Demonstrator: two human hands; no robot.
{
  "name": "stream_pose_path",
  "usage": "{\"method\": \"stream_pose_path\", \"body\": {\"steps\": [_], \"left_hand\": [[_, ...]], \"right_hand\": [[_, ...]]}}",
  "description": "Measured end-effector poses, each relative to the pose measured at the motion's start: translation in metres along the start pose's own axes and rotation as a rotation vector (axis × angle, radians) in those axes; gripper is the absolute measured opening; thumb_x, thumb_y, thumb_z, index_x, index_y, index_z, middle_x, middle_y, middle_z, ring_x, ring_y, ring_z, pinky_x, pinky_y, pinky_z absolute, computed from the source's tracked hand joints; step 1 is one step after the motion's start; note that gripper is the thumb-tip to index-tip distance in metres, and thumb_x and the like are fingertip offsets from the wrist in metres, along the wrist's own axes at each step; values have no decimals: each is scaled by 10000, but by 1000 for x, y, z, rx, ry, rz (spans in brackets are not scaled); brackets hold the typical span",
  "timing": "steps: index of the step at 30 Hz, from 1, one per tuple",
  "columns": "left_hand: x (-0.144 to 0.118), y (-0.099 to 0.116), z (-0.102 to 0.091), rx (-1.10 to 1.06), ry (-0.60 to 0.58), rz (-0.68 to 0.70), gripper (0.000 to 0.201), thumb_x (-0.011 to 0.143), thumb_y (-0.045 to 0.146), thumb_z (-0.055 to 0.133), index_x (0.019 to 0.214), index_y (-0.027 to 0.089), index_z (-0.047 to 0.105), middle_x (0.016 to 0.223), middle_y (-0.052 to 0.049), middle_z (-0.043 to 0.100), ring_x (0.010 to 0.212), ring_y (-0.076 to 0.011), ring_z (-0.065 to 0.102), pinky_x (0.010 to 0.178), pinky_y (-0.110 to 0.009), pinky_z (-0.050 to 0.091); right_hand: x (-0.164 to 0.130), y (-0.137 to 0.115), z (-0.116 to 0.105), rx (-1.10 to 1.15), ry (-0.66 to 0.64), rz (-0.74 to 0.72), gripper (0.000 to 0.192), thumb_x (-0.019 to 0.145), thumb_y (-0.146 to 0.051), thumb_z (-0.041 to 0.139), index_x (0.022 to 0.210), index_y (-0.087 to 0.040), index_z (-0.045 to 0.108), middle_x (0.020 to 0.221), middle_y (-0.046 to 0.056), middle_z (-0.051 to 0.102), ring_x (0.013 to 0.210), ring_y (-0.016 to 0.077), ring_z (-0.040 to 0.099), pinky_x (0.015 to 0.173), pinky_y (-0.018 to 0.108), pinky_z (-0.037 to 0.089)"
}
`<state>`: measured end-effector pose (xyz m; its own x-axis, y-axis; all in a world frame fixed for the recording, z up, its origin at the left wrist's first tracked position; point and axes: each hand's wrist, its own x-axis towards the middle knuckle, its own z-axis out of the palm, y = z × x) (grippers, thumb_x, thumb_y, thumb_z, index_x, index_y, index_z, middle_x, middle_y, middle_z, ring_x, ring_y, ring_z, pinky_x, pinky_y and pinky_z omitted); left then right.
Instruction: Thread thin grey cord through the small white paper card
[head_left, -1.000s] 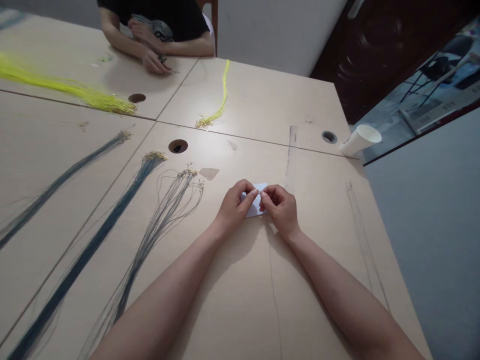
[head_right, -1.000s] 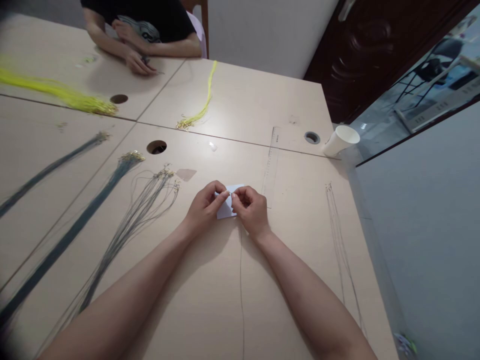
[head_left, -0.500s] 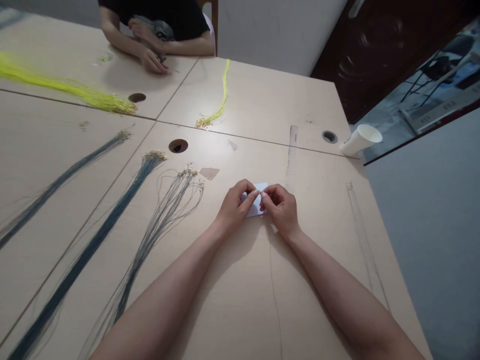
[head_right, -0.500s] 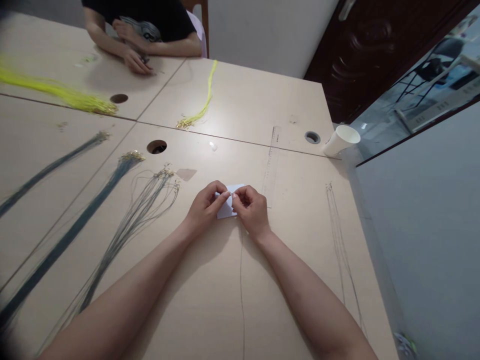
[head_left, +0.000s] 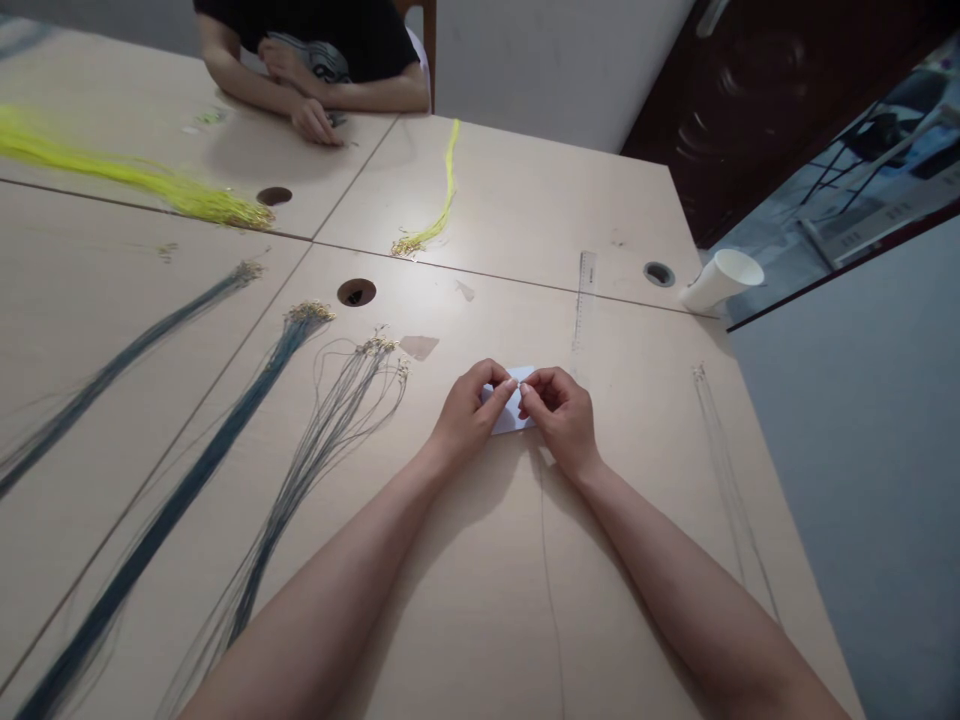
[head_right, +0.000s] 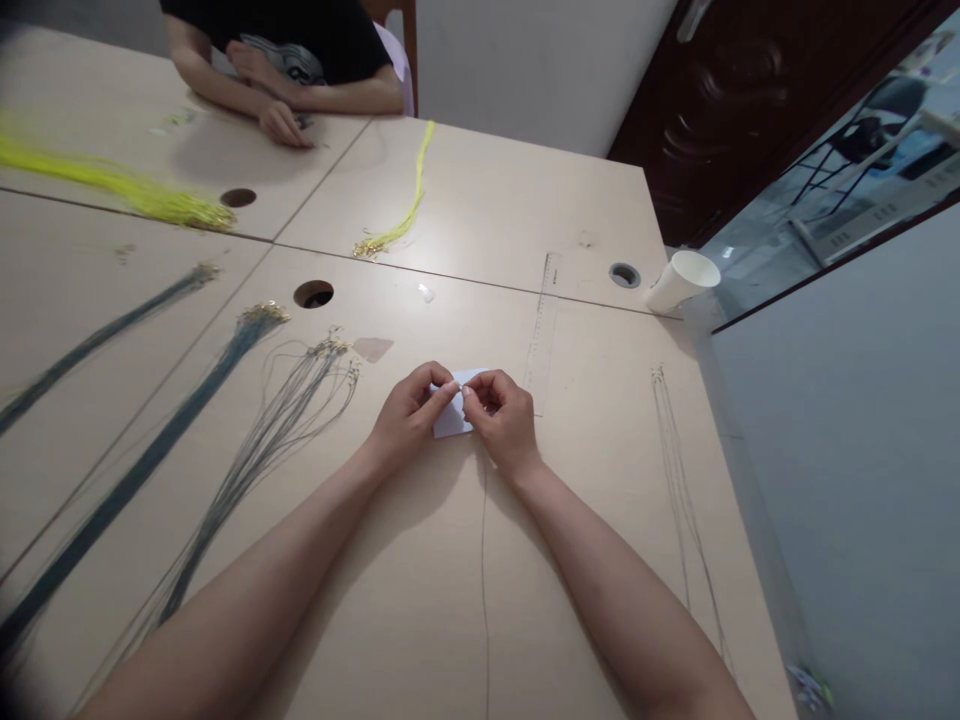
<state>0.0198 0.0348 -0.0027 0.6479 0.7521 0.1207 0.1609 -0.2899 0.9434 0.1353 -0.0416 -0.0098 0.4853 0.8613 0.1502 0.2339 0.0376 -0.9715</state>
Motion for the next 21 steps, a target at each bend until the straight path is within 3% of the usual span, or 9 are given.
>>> {"method": "stream_pose_path", "body": {"steps": [21], "left_hand": [[0,0,-1,-51,-22,1,213,839,340,470,733,158,503,684,23,498,606,-87,418,561,-222,328]], "right_hand": [[0,1,1,78,-3,34,50,744,-220,563,741,-186,526,566,-42,556,473,96,546,482,226,447]]}}
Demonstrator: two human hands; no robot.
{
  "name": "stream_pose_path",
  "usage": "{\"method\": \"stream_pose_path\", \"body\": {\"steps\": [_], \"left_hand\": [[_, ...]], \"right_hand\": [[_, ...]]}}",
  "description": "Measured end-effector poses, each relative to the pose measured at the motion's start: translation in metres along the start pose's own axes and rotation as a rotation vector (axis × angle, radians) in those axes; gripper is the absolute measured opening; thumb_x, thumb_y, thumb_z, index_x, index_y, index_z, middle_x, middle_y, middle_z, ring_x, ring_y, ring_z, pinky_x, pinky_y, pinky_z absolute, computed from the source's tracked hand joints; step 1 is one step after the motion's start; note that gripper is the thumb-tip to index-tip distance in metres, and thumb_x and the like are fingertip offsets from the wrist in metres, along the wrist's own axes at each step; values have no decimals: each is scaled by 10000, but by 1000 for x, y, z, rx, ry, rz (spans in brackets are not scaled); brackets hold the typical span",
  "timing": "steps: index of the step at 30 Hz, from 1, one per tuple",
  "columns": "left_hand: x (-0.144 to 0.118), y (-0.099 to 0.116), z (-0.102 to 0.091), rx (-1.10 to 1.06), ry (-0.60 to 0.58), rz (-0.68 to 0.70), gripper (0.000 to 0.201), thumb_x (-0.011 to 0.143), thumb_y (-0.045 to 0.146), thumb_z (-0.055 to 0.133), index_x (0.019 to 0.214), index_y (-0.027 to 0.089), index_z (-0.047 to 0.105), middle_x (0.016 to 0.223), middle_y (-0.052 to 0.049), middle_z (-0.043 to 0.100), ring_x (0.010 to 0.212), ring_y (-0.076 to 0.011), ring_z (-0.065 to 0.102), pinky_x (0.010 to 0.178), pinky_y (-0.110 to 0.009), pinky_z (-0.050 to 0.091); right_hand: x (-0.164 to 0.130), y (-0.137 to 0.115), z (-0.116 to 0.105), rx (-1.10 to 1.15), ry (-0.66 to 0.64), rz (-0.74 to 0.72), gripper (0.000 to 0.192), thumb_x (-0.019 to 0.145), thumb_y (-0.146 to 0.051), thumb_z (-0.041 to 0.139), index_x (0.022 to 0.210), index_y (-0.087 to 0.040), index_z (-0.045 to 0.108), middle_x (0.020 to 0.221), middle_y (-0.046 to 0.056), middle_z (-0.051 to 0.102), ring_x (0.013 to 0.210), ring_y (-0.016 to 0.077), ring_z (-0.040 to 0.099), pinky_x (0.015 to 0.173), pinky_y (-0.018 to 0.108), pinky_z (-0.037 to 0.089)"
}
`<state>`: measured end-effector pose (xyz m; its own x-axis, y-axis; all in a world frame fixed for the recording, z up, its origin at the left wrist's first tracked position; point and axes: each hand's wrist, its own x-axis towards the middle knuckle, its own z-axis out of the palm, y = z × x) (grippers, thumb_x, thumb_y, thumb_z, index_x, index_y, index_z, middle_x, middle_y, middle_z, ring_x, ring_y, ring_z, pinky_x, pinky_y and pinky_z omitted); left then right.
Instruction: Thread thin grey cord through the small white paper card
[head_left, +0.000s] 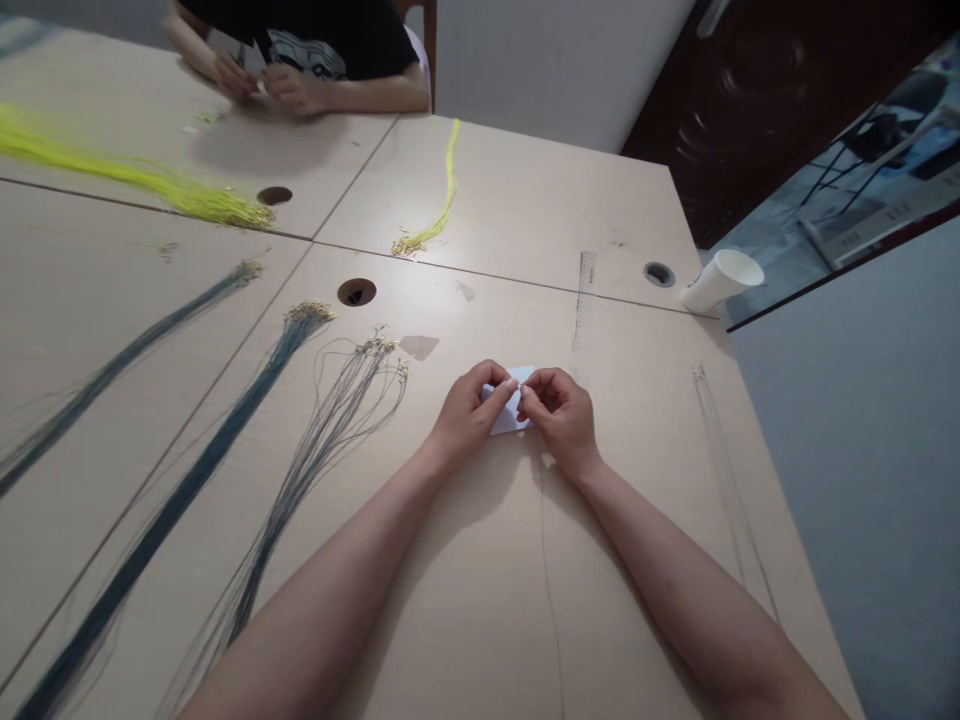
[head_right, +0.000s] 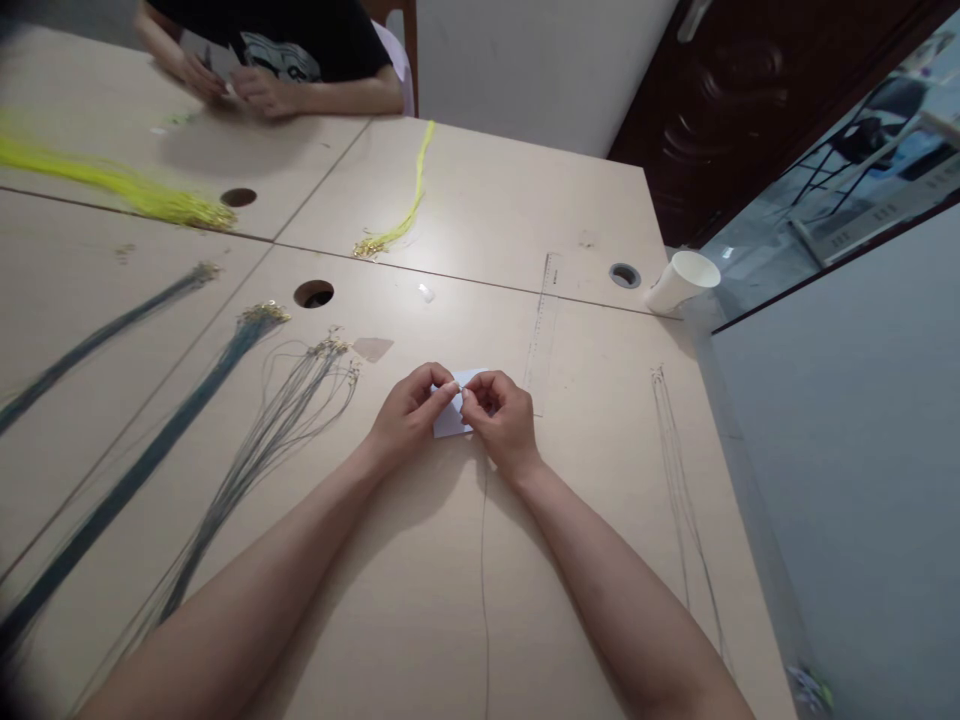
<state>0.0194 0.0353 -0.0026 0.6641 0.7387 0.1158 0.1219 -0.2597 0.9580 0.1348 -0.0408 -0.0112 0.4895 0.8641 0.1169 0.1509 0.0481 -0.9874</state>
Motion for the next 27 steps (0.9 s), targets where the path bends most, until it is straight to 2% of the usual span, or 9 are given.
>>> {"method": "stream_pose_path", "body": {"steps": [18,27], "left_hand": [[0,-2,0,14,-14,-8,210,840,340,471,733,160,493,668,30,492,574,-77,398,541,-214,314],[0,-1,0,21,-16,-6,228,835,361,463,730,160,493,662,25,488,566,-78,391,529,-215,309]], "right_hand": [[0,-1,1,66,-20,63,52,740,-216,556,751,-188,514,558,-48,553,460,101,559,477,227,452],[1,-2,0,44,-32,51,55,739,-228,547,753,-188,511,541,-51,543,456,102,553,464,222,439]]}}
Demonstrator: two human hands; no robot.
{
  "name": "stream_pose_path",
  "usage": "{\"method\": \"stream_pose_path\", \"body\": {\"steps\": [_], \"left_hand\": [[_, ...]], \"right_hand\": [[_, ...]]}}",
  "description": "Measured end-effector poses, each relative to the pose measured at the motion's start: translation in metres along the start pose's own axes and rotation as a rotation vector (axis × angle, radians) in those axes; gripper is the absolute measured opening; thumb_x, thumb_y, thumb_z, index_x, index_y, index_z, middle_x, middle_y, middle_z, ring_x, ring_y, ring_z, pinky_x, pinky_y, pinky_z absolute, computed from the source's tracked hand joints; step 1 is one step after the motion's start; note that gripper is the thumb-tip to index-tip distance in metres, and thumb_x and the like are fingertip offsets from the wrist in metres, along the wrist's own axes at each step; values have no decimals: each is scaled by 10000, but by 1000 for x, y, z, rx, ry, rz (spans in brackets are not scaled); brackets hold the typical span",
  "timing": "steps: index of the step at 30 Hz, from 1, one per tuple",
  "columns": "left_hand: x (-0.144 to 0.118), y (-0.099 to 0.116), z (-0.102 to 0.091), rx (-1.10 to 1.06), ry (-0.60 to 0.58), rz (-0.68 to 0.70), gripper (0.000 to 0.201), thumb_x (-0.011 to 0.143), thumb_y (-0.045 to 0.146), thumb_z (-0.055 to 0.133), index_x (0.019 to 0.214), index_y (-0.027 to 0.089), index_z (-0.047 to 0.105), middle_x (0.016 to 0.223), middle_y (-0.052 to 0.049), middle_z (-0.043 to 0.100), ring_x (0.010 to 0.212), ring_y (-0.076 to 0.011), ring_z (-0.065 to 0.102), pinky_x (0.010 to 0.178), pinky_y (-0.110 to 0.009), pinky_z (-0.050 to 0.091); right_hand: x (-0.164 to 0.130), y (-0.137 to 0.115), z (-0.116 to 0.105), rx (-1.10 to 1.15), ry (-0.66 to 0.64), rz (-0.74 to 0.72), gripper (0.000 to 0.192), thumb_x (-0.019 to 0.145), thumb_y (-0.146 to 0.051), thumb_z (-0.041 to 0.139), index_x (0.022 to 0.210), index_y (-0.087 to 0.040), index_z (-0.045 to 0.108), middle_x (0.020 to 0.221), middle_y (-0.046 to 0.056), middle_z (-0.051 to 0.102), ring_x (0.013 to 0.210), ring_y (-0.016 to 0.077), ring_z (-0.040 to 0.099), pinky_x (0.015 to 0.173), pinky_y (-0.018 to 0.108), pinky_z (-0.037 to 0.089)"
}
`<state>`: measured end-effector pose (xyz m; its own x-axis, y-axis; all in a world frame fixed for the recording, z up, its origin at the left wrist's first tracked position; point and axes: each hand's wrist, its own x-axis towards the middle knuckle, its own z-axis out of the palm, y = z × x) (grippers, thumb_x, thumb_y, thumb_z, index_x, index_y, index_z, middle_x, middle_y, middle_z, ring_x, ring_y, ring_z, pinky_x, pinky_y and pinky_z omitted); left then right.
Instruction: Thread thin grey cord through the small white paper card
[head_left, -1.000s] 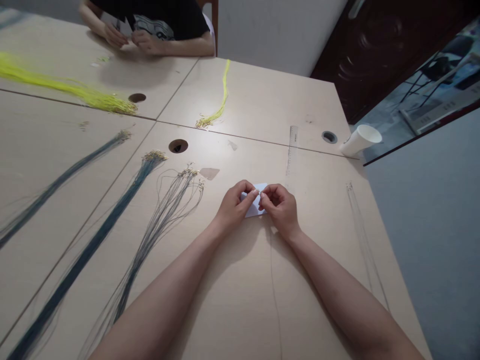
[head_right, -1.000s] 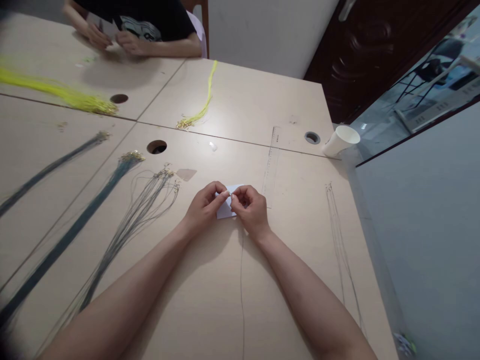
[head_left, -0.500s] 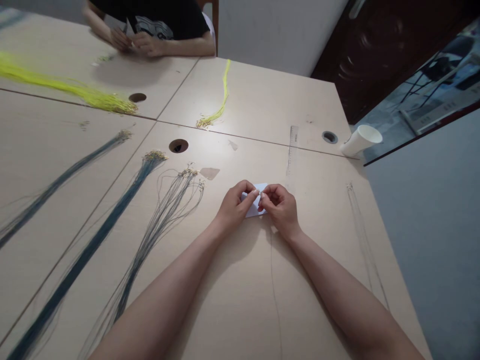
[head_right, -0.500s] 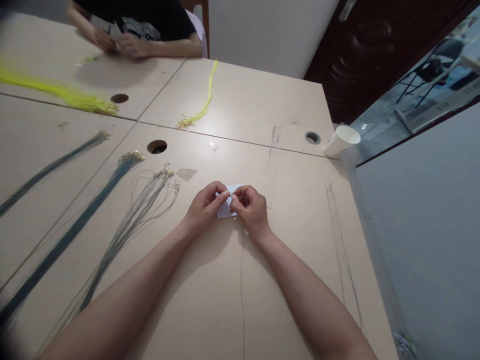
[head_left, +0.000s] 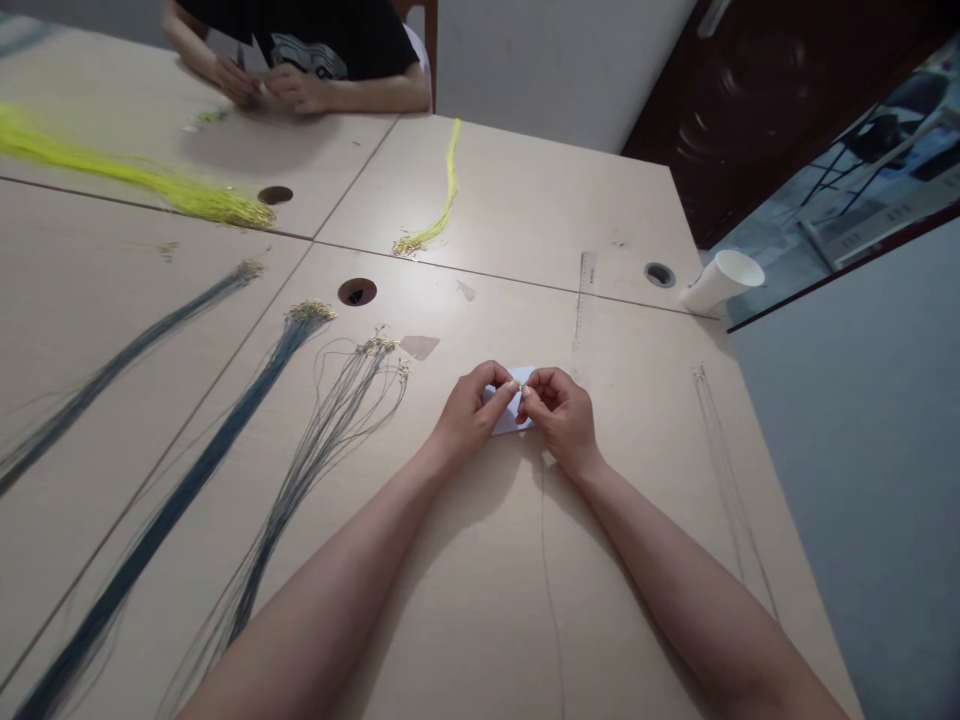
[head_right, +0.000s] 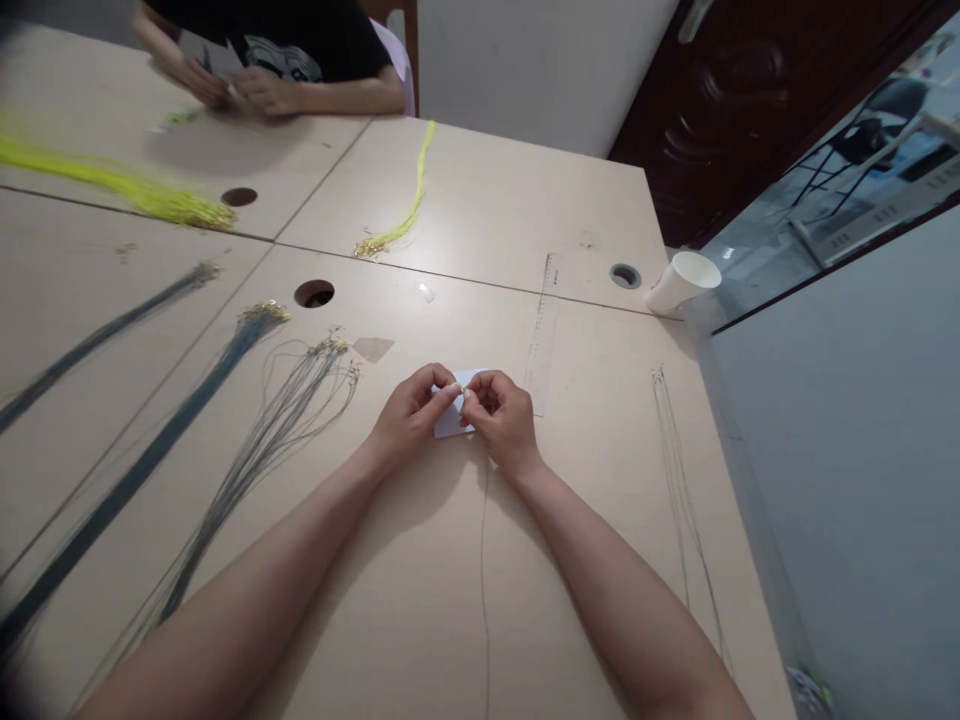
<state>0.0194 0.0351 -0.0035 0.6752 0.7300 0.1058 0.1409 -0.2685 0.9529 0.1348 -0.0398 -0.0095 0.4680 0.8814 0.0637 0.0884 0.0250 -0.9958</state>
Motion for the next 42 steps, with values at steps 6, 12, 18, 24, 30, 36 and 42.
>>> {"method": "stream_pose_path", "body": {"steps": [6,12,18,24,30,36,42], "left_hand": [[0,2,0,1,17,-9,224,835,355,460,730,161,499,677,20,494,587,-84,403,549,-217,325],[0,2,0,-27,35,-25,220,830,358,469,744,159,509,690,17,501,592,-85,407,554,-217,332],[0,2,-1,-36,33,-23,209,829,345,467,747,157,510,689,19,491,603,-89,410,555,-219,329],[0,2,-1,-43,25,-34,217,830,353,462,748,157,505,691,12,490,611,-92,412,561,-220,332],[0,2,-1,-55,22,-48,215,829,355,464,753,159,505,692,14,488,610,-93,413,560,-218,333],[0,2,-1,-58,16,-50,217,823,359,467,752,157,505,692,12,492,605,-93,412,555,-217,337],[0,2,-1,-60,15,-51,211,823,351,469,752,156,506,690,14,489,605,-91,407,554,-218,332]], "right_hand": [[0,-1,1,-3,22,5,56,745,-238,547,751,-192,516,535,-53,544,452,99,546,469,225,447],[0,1,1,24,32,-5,69,746,-246,564,759,-192,523,536,-57,544,451,96,550,475,225,450],[0,1,1,33,29,-6,64,748,-243,565,757,-191,527,543,-57,546,457,95,552,481,225,453],[0,0,1,-3,37,-18,72,751,-252,566,766,-188,537,554,-49,555,463,96,554,484,229,458],[-1,0,1,-35,56,-33,68,745,-246,569,770,-190,539,559,-46,558,468,98,559,480,226,459],[-1,1,1,-90,67,-63,61,745,-248,564,754,-191,545,555,-46,551,465,98,559,475,222,449],[-1,3,1,-91,75,-72,52,742,-240,563,754,-193,545,551,-50,543,463,99,558,463,218,434]]}}
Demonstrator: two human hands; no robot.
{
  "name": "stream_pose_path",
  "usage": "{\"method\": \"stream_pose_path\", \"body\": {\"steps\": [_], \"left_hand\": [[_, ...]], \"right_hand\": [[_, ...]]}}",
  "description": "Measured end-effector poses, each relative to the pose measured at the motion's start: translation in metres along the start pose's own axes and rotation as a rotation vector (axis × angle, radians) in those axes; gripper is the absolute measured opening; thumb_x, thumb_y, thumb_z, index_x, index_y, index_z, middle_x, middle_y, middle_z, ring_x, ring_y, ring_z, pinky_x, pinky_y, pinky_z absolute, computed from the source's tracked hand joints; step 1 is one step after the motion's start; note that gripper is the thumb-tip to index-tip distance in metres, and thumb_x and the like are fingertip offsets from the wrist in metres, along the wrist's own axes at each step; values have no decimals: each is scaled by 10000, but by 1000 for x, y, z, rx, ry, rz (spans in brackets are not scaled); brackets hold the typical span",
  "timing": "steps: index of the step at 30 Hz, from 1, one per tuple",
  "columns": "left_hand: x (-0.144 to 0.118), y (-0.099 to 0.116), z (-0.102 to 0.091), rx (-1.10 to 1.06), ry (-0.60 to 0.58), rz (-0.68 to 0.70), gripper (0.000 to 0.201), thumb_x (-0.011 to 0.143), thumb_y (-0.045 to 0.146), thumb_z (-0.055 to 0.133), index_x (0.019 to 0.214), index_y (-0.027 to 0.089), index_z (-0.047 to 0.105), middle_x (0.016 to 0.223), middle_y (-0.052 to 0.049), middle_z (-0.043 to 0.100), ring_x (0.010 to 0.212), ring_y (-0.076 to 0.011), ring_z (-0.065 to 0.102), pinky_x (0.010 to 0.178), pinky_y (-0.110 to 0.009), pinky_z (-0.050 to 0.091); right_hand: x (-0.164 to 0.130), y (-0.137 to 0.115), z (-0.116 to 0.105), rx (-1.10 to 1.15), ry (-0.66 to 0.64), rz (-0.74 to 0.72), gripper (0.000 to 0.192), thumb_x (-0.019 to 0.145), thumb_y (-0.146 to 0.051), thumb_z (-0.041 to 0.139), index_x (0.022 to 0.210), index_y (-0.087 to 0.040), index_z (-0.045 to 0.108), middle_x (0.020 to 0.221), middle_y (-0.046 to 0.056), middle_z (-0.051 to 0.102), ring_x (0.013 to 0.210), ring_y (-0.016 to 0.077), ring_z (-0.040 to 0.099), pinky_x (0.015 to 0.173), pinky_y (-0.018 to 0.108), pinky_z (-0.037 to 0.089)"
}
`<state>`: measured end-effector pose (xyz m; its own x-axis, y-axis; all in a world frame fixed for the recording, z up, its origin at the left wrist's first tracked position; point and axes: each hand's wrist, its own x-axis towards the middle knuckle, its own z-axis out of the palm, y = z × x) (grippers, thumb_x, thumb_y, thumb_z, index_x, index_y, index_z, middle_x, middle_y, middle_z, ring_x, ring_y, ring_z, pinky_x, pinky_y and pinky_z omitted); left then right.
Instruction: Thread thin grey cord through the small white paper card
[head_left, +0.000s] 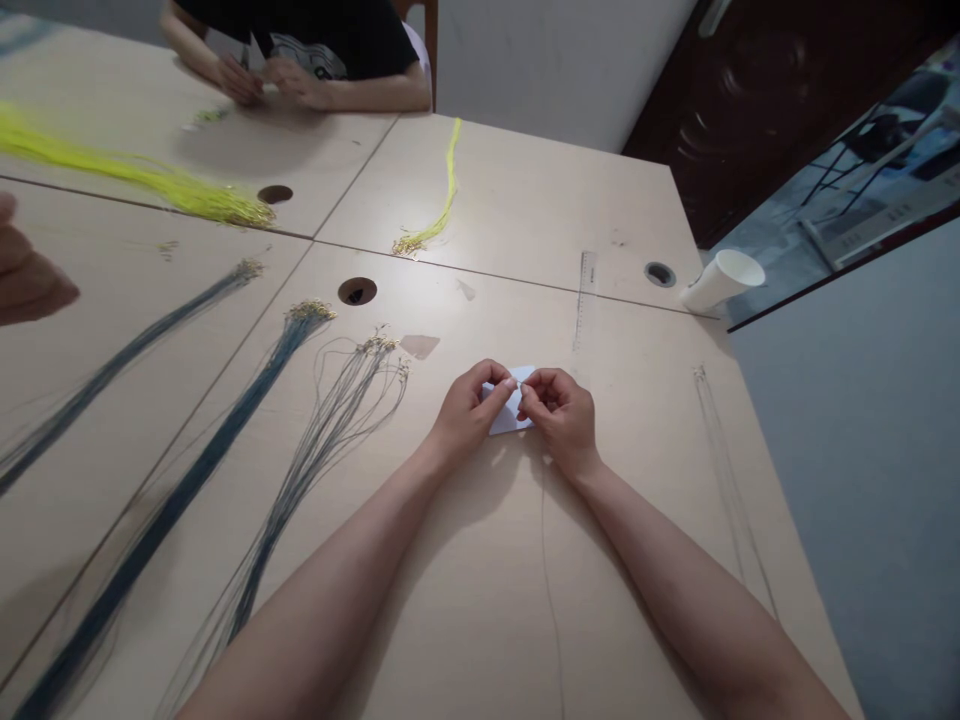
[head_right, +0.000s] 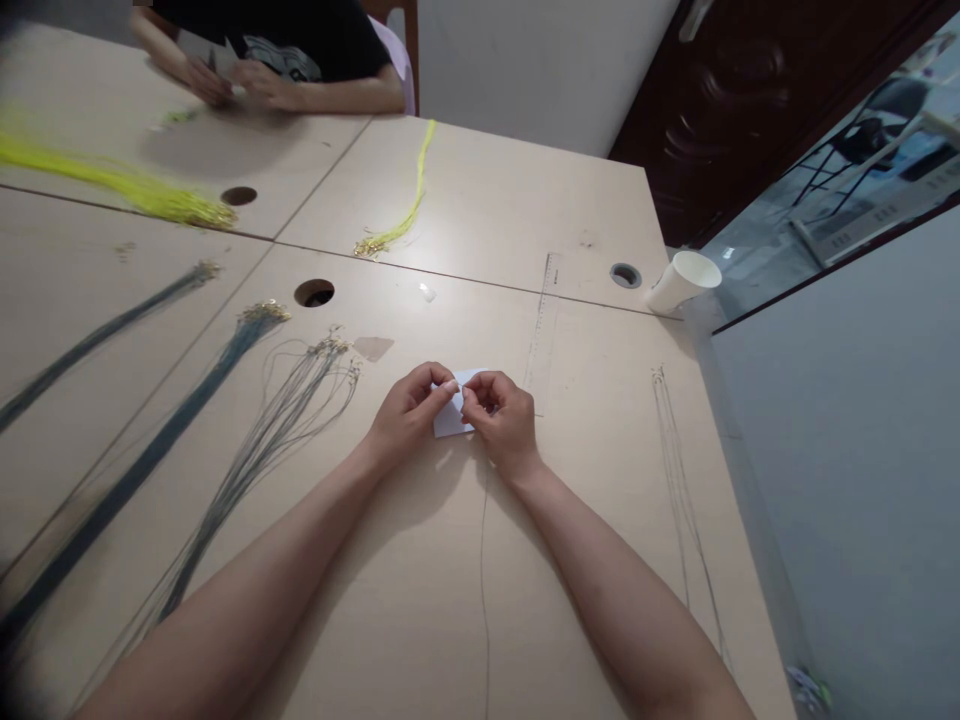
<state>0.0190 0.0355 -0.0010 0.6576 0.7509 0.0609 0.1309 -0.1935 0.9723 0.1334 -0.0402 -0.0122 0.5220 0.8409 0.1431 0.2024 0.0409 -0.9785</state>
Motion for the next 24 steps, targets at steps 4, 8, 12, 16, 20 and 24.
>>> {"method": "stream_pose_path", "body": {"steps": [4,8,12,16,20,24], "left_hand": [[0,1,0,14,-5,-4,213,822,353,463,748,157,504,682,14,486,600,-92,399,549,-219,327],[0,0,0,15,-11,7,209,825,349,460,750,158,502,689,13,488,611,-96,405,554,-217,326],[0,-1,0,7,-6,17,201,828,342,465,747,161,500,691,16,485,619,-97,411,561,-216,328],[-1,-1,0,8,-10,12,200,830,341,463,754,160,501,691,17,482,617,-97,411,560,-215,329],[-1,-1,0,8,-10,11,205,831,347,464,753,160,499,683,20,473,599,-91,399,544,-213,319],[-1,-1,0,16,-11,8,207,831,351,465,755,161,500,682,20,471,588,-89,392,538,-217,314]], "right_hand": [[0,0,0,-10,-7,1,44,742,-238,553,753,-197,541,546,-55,530,464,98,553,465,218,435],[0,-1,0,-26,-10,-2,36,740,-232,549,749,-198,541,540,-57,520,459,96,542,460,215,426],[0,-1,-1,-36,-14,-4,33,746,-233,544,749,-200,544,539,-56,517,462,97,539,461,215,419],[-1,-3,-1,-18,-22,-2,33,745,-234,548,743,-201,545,537,-57,515,462,99,541,465,218,421],[-1,-3,-1,2,-28,-3,21,747,-223,552,745,-203,546,542,-60,518,467,98,541,475,221,427],[-1,-3,-1,27,-19,-10,9,743,-205,556,741,-204,547,549,-62,517,463,92,536,468,217,422]]}}
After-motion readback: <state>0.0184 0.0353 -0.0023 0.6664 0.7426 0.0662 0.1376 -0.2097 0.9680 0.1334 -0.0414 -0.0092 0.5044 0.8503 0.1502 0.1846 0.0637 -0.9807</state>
